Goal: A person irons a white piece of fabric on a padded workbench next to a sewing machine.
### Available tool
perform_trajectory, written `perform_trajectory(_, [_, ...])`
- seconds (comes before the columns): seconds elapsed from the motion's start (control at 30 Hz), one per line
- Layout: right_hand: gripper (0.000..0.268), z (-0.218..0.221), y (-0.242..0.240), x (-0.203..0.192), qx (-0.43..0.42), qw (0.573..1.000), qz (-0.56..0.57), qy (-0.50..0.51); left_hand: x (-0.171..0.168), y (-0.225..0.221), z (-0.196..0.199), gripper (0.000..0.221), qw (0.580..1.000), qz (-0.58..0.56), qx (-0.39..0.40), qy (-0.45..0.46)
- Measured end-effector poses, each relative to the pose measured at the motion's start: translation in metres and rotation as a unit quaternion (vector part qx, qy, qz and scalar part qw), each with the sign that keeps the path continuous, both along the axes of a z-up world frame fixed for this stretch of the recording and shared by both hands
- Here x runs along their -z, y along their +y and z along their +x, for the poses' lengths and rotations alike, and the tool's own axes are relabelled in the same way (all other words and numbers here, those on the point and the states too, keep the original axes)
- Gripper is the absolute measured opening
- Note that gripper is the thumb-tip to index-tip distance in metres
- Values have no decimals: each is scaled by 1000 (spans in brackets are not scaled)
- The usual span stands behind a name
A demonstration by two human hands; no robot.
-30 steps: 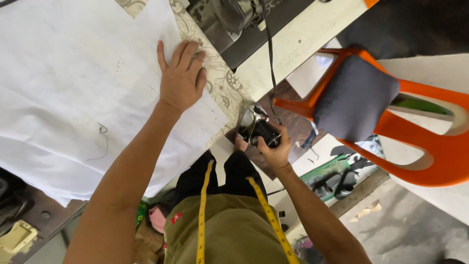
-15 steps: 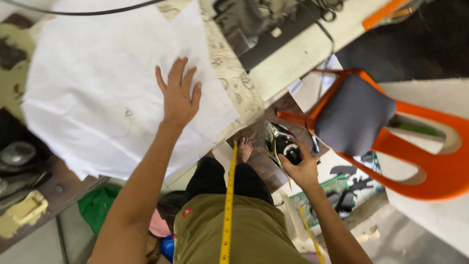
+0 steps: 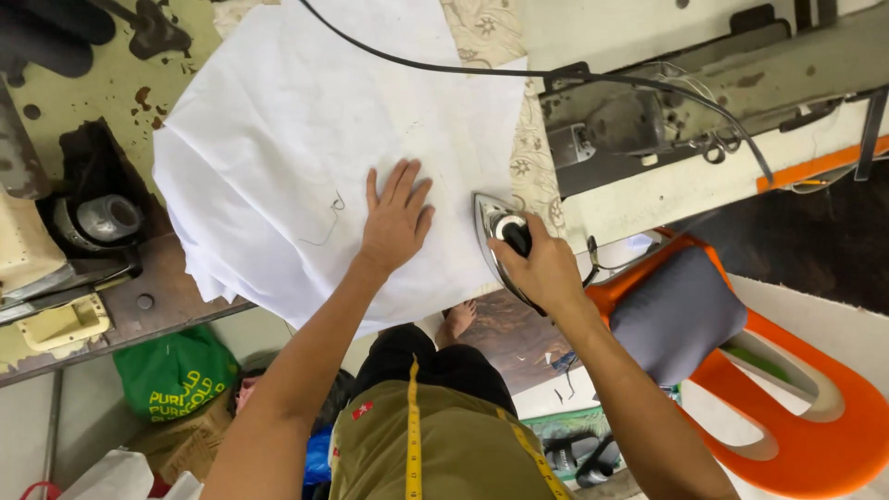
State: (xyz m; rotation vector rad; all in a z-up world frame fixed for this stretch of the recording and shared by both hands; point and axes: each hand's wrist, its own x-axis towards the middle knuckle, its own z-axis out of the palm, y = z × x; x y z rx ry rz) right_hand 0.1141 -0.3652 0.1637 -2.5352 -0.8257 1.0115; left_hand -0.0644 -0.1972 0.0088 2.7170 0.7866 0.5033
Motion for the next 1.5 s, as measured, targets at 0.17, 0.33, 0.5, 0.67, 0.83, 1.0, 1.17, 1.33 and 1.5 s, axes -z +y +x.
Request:
perform_trajectory(0.17, [78,4,52,13,-22,999,26,-32,6,53,23,44,999,-1,26,34])
perform_trajectory(0.33, [71,14,112,10,-2,999,31,-30,6,103,33,44,999,13,14,41])
perform_trajectory(0.5, [72,30,154,26,-9,996,62,-57,8,119,32,44,999,22,18,27])
perform_trajectory(0.67, [74,35,181,17,7,996,70,-56,3,118,33,47,999,11,9,29])
perform_trajectory(0.83, [77,43,207,23,0,993,82,-81,5,118,34,48,1000,15,3,25])
perform_trajectory(1.0, [51,46,234,5,6,993,102,-64,-17,120,32,44,998,21,23,-52])
perform_trajectory(1.17, [49,54,248,11,-11,986,149,-71,-18,120,32,42,998,20,22,-47])
perform_trajectory(1.33, [50,58,256,18,6,985,153,-77,-17,120,31,43,999,22,21,-39])
perform_trajectory(1.5, [50,58,258,16,6,986,150,-71,-16,120,32,42,998,30,24,-51])
